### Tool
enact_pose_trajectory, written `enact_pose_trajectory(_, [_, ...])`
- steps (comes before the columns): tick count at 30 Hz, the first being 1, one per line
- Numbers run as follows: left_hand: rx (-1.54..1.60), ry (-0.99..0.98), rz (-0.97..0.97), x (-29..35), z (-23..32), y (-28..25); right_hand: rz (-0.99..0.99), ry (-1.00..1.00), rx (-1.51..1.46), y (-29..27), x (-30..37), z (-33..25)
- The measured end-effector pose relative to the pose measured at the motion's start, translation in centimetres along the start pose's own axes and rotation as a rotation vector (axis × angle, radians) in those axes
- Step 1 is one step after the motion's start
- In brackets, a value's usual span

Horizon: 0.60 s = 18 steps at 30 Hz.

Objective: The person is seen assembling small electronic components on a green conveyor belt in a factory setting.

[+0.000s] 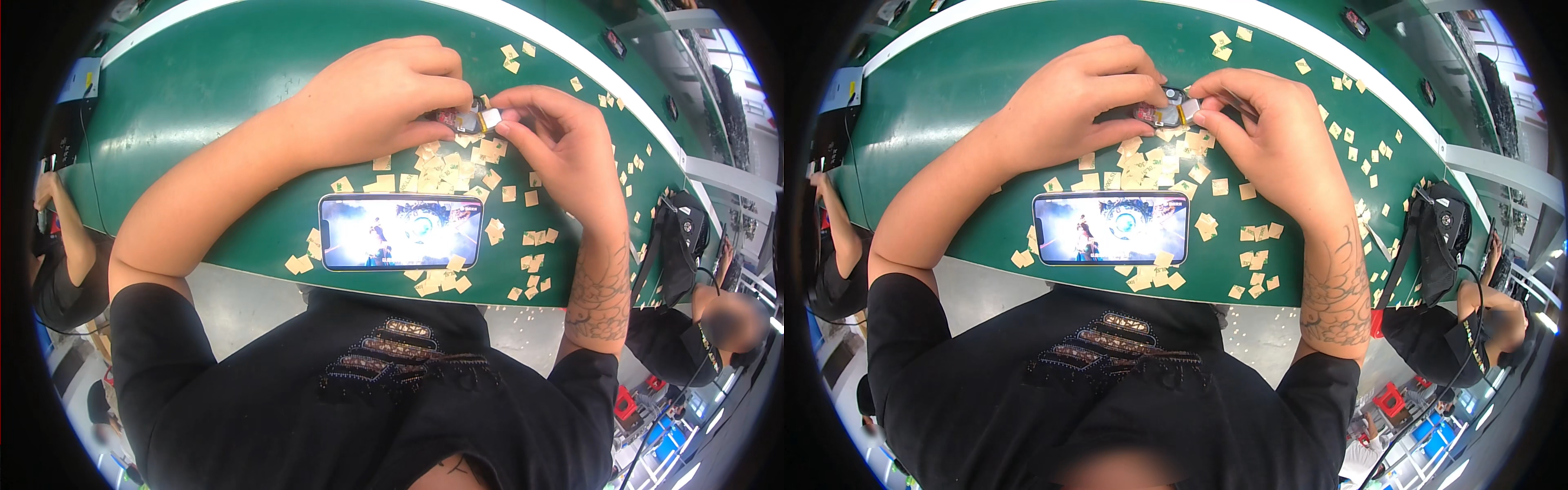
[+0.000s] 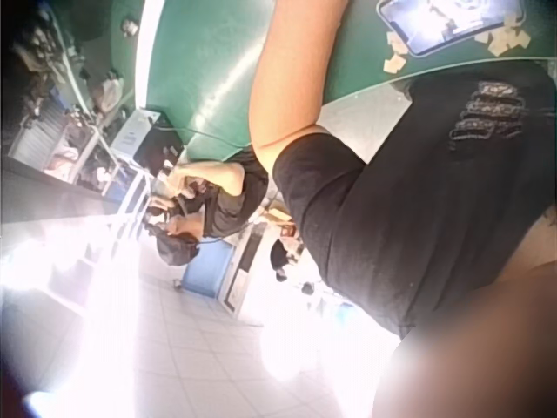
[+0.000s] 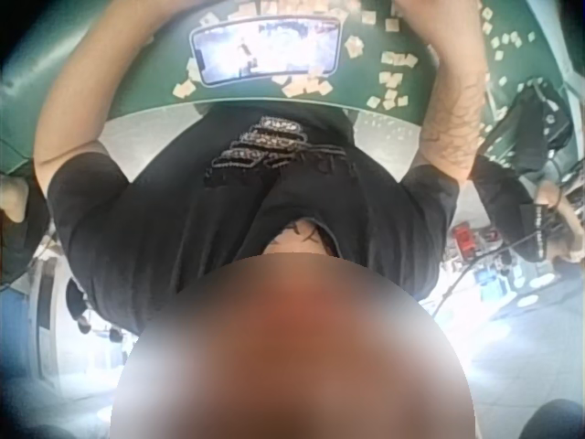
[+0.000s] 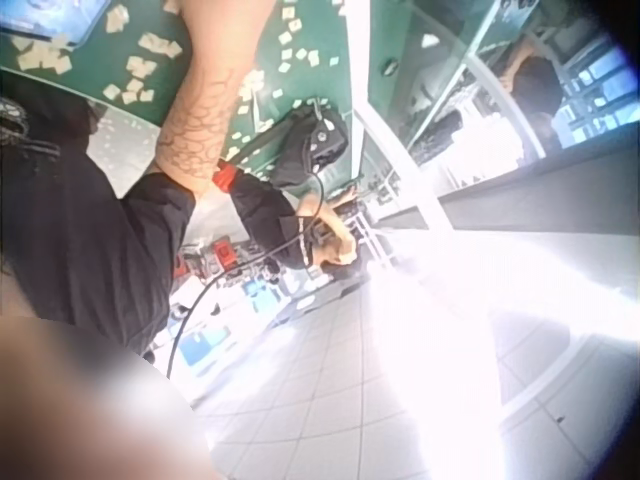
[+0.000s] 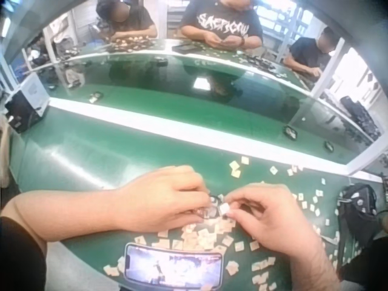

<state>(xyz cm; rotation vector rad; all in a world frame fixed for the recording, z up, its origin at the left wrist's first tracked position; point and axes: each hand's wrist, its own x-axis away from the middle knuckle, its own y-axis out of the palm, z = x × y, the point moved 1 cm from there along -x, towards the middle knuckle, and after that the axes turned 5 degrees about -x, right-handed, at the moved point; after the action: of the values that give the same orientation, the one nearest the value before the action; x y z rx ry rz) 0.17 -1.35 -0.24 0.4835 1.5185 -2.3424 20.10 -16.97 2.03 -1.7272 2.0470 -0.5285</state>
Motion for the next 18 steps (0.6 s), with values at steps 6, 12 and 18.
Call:
enact_pose_trajectory(6, [-0.016, 0.032, 0.002, -0.1, 0.2, -0.1, 0.048, -0.105, 0.096, 1.2, -0.3, -0.9])
enact_pose_trajectory(12, [-0.037, 0.07, 0.012, -0.3, 0.3, -0.2, 0.063, -0.085, 0.121, 1.4, 0.0, -1.5])
enact_pose_trajectory(18, [-0.026, 0.054, -0.006, -0.2, 0.4, -0.2, 0.064, -0.044, 0.093, 1.7, 0.4, -1.2])
